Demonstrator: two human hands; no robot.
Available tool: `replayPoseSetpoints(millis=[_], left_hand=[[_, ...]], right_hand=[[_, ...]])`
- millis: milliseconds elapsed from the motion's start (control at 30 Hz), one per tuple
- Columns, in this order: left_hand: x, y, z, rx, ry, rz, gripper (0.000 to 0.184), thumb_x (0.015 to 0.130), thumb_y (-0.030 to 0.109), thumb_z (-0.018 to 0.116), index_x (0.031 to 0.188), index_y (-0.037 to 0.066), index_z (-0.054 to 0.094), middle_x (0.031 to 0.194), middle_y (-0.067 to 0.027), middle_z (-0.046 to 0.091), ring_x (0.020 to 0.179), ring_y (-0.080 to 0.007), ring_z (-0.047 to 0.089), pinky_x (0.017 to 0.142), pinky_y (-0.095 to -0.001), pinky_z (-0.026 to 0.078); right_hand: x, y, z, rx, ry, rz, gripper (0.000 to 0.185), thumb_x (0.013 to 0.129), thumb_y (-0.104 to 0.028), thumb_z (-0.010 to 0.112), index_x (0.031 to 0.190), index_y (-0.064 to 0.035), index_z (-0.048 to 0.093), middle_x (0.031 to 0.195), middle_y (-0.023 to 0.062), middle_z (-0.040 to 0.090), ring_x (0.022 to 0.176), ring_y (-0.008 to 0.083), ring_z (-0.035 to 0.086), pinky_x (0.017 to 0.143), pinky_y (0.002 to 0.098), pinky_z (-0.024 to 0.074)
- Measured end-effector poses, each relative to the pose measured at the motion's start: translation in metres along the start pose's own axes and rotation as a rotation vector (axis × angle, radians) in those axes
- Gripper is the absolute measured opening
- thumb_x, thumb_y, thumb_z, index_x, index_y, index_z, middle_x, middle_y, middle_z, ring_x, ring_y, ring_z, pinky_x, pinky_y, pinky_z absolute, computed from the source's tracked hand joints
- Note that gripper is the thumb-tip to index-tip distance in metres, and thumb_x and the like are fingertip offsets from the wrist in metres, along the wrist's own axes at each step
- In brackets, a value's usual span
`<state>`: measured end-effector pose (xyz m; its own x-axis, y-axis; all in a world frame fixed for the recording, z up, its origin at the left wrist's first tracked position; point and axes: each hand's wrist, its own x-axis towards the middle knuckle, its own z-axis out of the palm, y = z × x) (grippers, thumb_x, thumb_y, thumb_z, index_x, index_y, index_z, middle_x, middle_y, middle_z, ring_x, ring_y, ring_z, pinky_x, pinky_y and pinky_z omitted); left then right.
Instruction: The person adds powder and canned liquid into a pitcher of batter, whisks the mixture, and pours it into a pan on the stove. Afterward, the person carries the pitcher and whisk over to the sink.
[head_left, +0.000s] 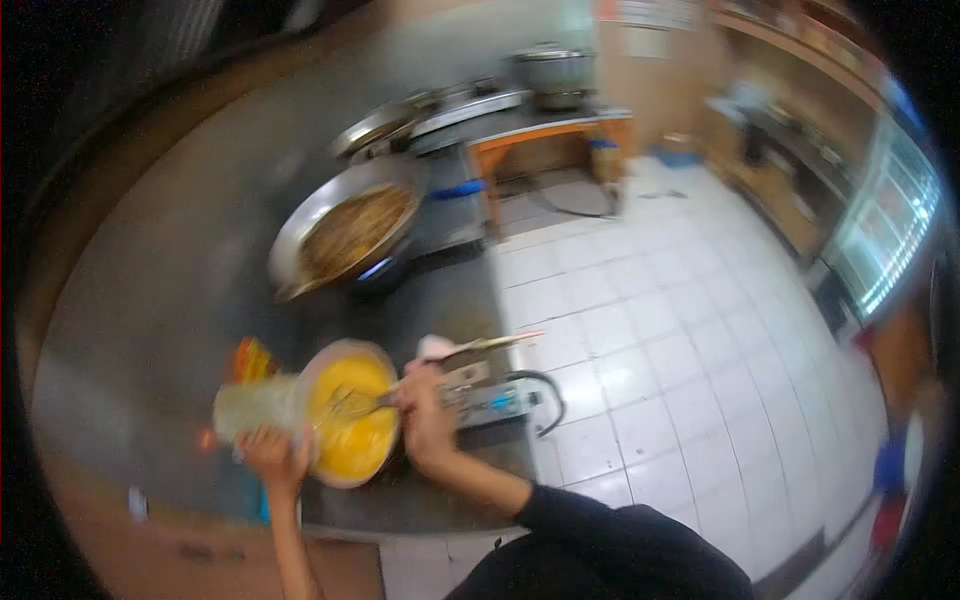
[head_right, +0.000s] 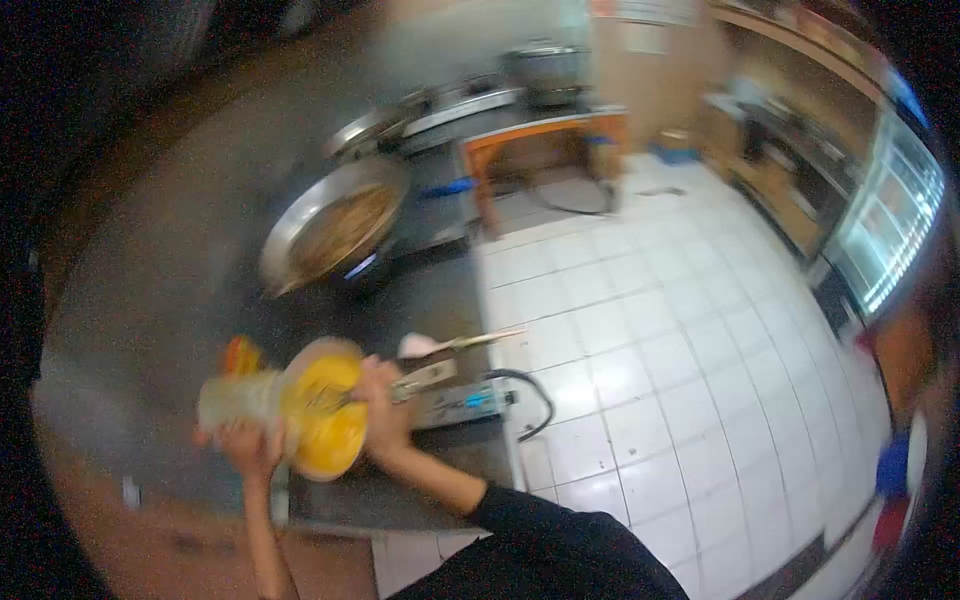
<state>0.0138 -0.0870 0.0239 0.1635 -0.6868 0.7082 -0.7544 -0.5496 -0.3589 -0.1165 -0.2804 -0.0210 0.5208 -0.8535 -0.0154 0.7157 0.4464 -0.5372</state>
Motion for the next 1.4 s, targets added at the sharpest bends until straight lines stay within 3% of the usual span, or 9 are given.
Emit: replayPoseSetpoints(millis=[33,300,667,733,800,1033,1100,1233,1400], left_hand=[[-0.003,-0.005,0.004,0.034,0.122,0.101,0.033,0.071,0.025,0.075,0.053,0.008,0.052,0.056,-0.0089,0.053,0.064,-0.0247,0.054,0.08,-0.0434,0.035],[0.017,0.014,-0.008,0.033,0.073,0.041,0.037,0.072,0.022,0.072,0.049,0.006,0.049,0.05,-0.0106,0.048,0.06,-0.0261,0.051,0.079,-0.0429,0.034],[0.017,0.001,-0.009,0.051,-0.017,-0.009,0.038,0.072,0.027,0.073,0.049,0.005,0.053,0.056,-0.0154,0.053,0.067,-0.0307,0.056,0.084,-0.0462,0.035],[0.005,-0.016,0.009,0.042,0.18,0.101,0.037,0.072,0.028,0.073,0.049,0.005,0.055,0.057,-0.0153,0.054,0.066,-0.0301,0.056,0.085,-0.0469,0.035],[0.007,-0.017,0.005,-0.078,-0.016,-0.058,0.036,0.072,0.029,0.072,0.05,0.004,0.058,0.057,-0.0144,0.055,0.065,-0.0296,0.055,0.085,-0.0467,0.035],[0.01,-0.01,0.003,-0.045,0.015,-0.126,0.04,0.071,0.031,0.073,0.048,0.004,0.056,0.051,-0.0129,0.051,0.063,-0.0282,0.054,0.081,-0.0435,0.033],[0.013,-0.013,0.006,0.036,0.01,0.03,0.042,0.071,0.031,0.073,0.046,0.004,0.055,0.047,-0.0119,0.05,0.061,-0.0276,0.054,0.08,-0.0425,0.033],[0.012,-0.012,0.001,0.028,0.035,-0.075,0.042,0.071,0.031,0.074,0.046,0.004,0.055,0.046,-0.0115,0.05,0.06,-0.0281,0.055,0.081,-0.0426,0.032],[0.012,-0.013,0.001,-0.083,-0.019,-0.091,0.04,0.069,0.032,0.075,0.046,0.005,0.055,0.048,-0.0102,0.05,0.055,-0.0263,0.052,0.081,-0.0415,0.032]], right_hand=[[-0.001,-0.002,0.01,0.127,-0.017,-0.113,0.033,0.095,-0.017,0.053,0.065,-0.0107,0.042,0.062,-0.0008,0.041,0.063,0.0098,0.041,0.062,0.0233,0.0359],[0.032,0.089,0.025,0.7,0.232,0.427,0.035,0.09,-0.02,0.063,0.062,-0.0109,0.043,0.059,0.0007,0.042,0.061,0.0139,0.044,0.065,0.028,0.0386],[0.026,0.091,0.026,0.57,0.024,0.36,0.028,0.089,-0.02,0.064,0.068,-0.0106,0.047,0.056,-0.0005,0.042,0.054,0.0135,0.044,0.058,0.0286,0.039],[0.03,0.094,0.023,0.66,0.027,0.383,0.027,0.09,-0.019,0.063,0.069,-0.0103,0.048,0.056,-0.0009,0.041,0.054,0.0123,0.042,0.058,0.028,0.0385],[0.028,0.096,0.021,0.598,0.0,0.363,0.027,0.091,-0.019,0.061,0.069,-0.0106,0.048,0.056,-0.0019,0.039,0.053,0.0106,0.039,0.058,0.0272,0.0371],[0.031,0.092,0.008,0.635,-0.105,0.324,0.027,0.092,-0.027,0.061,0.074,-0.0115,0.048,0.059,-0.0035,0.037,0.057,0.0102,0.041,0.059,0.027,0.0363],[0.02,0.075,0.018,0.421,-0.075,0.293,0.027,0.092,-0.025,0.061,0.074,-0.0107,0.047,0.058,-0.003,0.037,0.056,0.0103,0.04,0.059,0.0271,0.0359],[0.03,0.073,0.008,0.719,-0.097,0.323,0.025,0.094,-0.021,0.058,0.074,-0.0112,0.046,0.061,-0.0017,0.037,0.057,0.0103,0.038,0.06,0.0268,0.0364],[0.012,0.057,0.015,0.472,-0.045,0.243,0.024,0.095,-0.02,0.057,0.076,-0.0109,0.044,0.061,-0.0021,0.036,0.058,0.01,0.038,0.061,0.0272,0.0362]])
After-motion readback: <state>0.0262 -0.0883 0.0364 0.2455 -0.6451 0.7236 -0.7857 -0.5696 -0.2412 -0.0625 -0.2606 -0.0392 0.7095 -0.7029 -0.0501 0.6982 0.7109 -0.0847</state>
